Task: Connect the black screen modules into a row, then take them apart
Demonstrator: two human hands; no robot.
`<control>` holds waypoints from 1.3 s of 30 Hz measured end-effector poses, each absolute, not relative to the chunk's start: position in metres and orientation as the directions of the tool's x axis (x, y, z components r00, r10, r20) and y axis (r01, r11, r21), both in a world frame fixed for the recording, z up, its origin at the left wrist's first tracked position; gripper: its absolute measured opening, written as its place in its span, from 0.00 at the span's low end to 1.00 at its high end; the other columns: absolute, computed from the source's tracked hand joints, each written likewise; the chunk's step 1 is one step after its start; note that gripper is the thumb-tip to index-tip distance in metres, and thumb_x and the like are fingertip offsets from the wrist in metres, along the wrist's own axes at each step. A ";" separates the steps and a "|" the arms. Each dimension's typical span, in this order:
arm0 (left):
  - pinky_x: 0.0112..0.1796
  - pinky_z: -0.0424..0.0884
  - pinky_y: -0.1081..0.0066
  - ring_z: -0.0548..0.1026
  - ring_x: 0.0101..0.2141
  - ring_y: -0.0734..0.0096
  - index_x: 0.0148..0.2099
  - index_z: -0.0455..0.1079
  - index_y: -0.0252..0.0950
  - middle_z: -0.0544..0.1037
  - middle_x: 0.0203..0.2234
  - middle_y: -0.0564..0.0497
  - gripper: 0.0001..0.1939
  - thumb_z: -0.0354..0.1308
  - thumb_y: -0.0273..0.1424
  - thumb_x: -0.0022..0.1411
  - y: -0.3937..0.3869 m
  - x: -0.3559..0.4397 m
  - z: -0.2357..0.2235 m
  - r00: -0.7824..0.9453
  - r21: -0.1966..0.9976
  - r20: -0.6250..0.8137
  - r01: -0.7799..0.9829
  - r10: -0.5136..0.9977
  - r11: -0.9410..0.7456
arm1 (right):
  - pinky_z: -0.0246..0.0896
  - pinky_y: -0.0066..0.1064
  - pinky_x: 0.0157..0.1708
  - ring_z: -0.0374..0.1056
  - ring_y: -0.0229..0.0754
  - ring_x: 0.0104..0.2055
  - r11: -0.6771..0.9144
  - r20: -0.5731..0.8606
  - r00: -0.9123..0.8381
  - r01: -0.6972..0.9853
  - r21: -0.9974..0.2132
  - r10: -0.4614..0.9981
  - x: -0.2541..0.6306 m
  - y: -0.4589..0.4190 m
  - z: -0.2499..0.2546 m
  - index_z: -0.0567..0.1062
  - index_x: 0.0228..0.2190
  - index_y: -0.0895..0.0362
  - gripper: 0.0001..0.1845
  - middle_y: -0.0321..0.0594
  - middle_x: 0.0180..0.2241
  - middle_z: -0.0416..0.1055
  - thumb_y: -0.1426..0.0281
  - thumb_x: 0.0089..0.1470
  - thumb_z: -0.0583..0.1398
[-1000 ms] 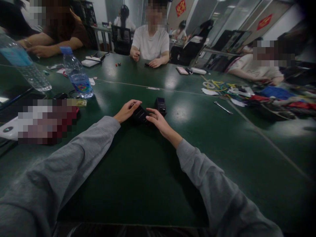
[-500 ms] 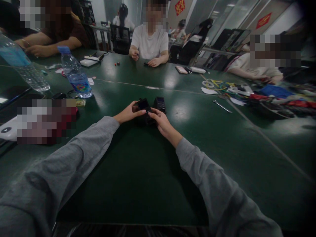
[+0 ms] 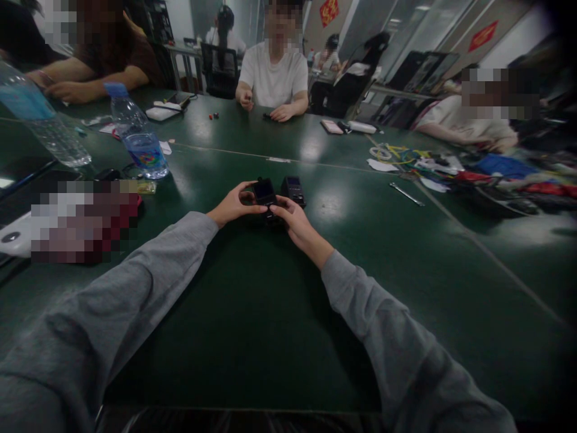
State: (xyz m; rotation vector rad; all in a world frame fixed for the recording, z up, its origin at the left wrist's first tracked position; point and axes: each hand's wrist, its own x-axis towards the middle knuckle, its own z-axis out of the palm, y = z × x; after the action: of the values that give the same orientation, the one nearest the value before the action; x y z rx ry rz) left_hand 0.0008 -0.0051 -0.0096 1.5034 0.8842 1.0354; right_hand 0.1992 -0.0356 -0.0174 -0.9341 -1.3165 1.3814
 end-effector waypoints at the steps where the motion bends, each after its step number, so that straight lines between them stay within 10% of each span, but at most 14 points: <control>1: 0.50 0.68 0.52 0.74 0.49 0.56 0.61 0.60 0.36 0.76 0.48 0.40 0.46 0.75 0.35 0.42 -0.005 0.001 -0.010 0.351 0.986 0.153 0.006 0.924 -0.165 | 0.57 0.45 0.59 0.63 0.50 0.56 0.061 0.096 -0.231 -0.153 -0.986 0.968 0.199 -0.036 -0.018 0.70 0.46 0.54 0.31 0.44 0.51 0.69 0.57 0.43 0.70; 39: 0.50 0.67 0.53 0.75 0.44 0.59 0.60 0.62 0.37 0.77 0.39 0.46 0.40 0.71 0.40 0.47 0.002 -0.007 -0.013 0.407 0.994 0.105 -0.031 0.907 -0.101 | 0.59 0.47 0.59 0.67 0.49 0.53 0.070 0.109 -0.280 -0.148 -0.986 0.954 0.203 -0.036 -0.020 0.70 0.48 0.54 0.33 0.44 0.46 0.73 0.58 0.42 0.72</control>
State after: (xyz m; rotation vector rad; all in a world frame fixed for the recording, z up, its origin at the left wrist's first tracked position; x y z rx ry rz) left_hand -0.0070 0.0024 -0.0132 1.4480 0.8339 0.9689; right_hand 0.2026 -0.0363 -0.0200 -0.8875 -1.3534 1.4099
